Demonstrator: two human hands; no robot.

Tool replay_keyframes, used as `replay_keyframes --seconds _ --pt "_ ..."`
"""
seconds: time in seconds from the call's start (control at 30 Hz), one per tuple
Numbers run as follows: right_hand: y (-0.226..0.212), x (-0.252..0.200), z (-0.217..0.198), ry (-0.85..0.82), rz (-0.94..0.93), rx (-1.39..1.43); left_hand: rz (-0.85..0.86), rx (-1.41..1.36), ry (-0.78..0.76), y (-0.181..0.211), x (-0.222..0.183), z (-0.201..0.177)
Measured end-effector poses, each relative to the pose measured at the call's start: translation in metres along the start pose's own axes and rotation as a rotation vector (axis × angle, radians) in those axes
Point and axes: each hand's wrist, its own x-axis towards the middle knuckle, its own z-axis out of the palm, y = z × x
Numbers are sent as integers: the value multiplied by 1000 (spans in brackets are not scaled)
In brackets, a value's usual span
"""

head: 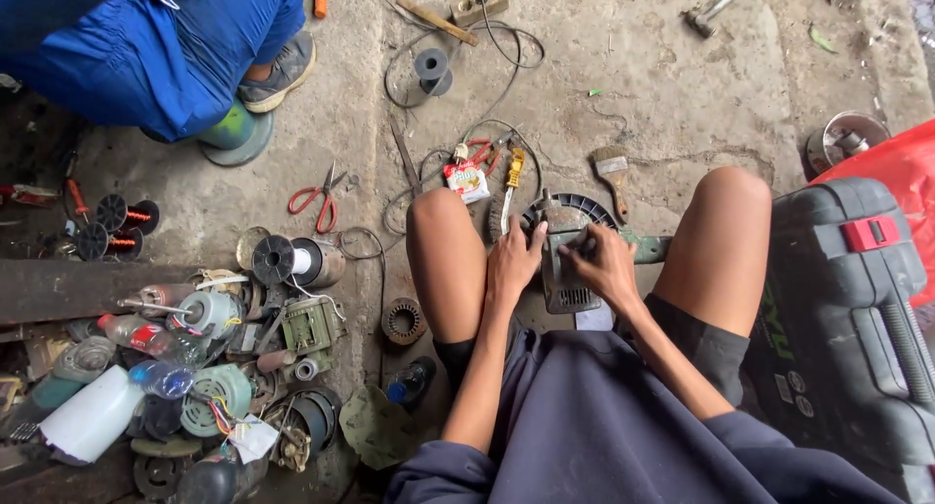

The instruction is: Repairing an electric motor by using a power tool to sand or clean components followed by manual inspection of the parts.

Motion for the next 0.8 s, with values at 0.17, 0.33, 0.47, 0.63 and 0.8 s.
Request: replay_keyframes --seconds 0.17,0.33,0.47,0.63,0.8 --pt "-18 10 -6 88 -58 17 155 -112 109 35 -20 -18" --pt "-2 13 4 63 -40 30 567 -322 519 100 -49 -120" --pt "5 27 11 99 -55 3 739 -184 800 178 -134 -224" --pt "-16 -1 2 14 -79 -47 474 120 653 197 -191 -304" --pt "-13 10 3 61 -52 10 557 68 518 225 -214 -318"
